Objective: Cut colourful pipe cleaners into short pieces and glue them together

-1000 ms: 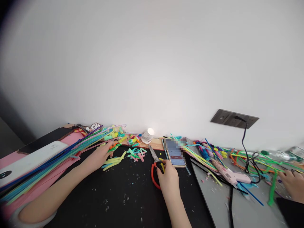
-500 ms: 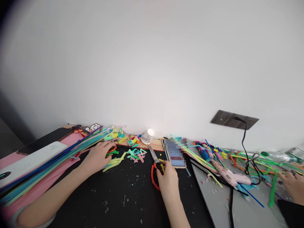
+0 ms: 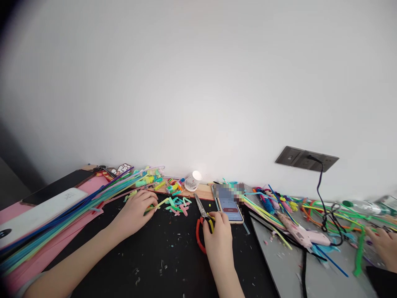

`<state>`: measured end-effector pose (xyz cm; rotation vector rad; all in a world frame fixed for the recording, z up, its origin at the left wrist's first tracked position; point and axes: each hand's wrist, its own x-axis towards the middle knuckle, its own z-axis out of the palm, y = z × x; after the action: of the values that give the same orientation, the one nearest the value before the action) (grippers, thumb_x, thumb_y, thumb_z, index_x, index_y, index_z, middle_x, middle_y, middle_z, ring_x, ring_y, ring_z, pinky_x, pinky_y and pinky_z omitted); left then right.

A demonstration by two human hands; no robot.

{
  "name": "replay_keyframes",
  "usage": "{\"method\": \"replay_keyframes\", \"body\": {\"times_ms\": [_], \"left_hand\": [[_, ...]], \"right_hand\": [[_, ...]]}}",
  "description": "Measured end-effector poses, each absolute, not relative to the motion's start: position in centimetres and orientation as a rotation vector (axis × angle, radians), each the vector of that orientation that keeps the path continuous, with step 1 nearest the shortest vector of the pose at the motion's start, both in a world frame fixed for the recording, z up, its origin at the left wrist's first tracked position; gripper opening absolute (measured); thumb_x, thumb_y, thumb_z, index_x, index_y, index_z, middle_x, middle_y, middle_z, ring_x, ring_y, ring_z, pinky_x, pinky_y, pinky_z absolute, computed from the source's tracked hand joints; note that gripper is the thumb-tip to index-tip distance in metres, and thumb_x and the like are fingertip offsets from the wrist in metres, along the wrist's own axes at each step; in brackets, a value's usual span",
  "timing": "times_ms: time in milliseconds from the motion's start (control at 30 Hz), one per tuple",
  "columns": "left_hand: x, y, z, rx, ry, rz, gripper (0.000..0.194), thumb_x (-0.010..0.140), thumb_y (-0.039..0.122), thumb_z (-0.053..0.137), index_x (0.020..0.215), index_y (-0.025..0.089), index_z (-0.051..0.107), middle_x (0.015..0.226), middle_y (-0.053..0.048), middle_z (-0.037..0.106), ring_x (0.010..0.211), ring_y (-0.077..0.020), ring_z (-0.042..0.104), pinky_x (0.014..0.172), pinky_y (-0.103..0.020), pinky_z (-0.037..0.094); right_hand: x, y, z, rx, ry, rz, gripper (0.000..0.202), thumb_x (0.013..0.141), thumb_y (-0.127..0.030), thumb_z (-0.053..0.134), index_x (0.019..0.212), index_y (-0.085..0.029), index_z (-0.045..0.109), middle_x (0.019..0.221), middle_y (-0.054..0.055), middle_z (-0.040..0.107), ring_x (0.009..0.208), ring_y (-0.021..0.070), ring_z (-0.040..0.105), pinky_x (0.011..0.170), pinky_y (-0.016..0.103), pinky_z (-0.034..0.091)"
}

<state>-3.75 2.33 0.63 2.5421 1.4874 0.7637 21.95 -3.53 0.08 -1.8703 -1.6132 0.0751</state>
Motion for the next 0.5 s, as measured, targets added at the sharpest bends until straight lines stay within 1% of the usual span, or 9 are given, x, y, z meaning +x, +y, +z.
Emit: {"method": "replay_keyframes", "body": {"times_ms": [133,267,367,467,500], "left_hand": [[-3.9,2.6,0.6,2.501,1.487,0.897,0.022,0.086,0.014,0.039,0.088,0.018,0.061,0.091,-0.006,0.064,0.090,-0.0217,0.055,0.082,-0.034,0.039],[-4.1,2.8,0.3,2.523,1.421,0.996,0.027,0.087,0.014,0.039,0.096,0.018,0.064,0.097,-0.007,0.066,0.093,-0.0223,0.056,0.086,-0.037,0.040],[-3.7,2.5,0.5,2.558,1.221,0.970,0.031,0.090,0.016,0.035,0.100,0.019,0.064,0.098,-0.007,0.066,0.093,-0.0209,0.056,0.084,-0.034,0.042],[-2.8,1.5,0.8,2.586,0.938,0.848,0.031,0.092,0.022,0.034,0.102,0.021,0.064,0.094,-0.005,0.067,0.086,-0.0186,0.058,0.079,-0.030,0.044],[-2.4,1.1,0.9,2.578,0.871,0.816,0.032,0.092,0.024,0.034,0.102,0.022,0.064,0.094,-0.005,0.067,0.085,-0.0180,0.058,0.078,-0.029,0.044]], "right_hand": [[21.0,-3.8,0.4,-1.734,-1.633,0.094,0.018,0.081,-0.022,0.044,0.093,-0.017,0.056,0.102,0.010,0.054,0.095,0.0237,0.053,0.078,0.035,0.046],[19.6,-4.1,0.5,-1.617,-1.694,0.170,0.018,0.082,-0.019,0.043,0.096,-0.019,0.055,0.102,0.010,0.056,0.094,0.0230,0.055,0.079,0.036,0.047],[18.6,-4.3,0.5,-1.534,-1.760,0.234,0.022,0.080,-0.015,0.045,0.099,-0.019,0.056,0.098,0.009,0.059,0.092,0.0226,0.056,0.079,0.036,0.047],[17.7,-4.5,0.4,-1.407,-1.854,0.302,0.032,0.078,-0.012,0.049,0.108,-0.022,0.056,0.103,0.008,0.060,0.096,0.0223,0.056,0.080,0.034,0.047],[17.5,-4.5,0.4,-1.372,-1.884,0.337,0.034,0.077,-0.012,0.051,0.109,-0.022,0.057,0.103,0.007,0.061,0.095,0.0218,0.056,0.079,0.033,0.047]]}}
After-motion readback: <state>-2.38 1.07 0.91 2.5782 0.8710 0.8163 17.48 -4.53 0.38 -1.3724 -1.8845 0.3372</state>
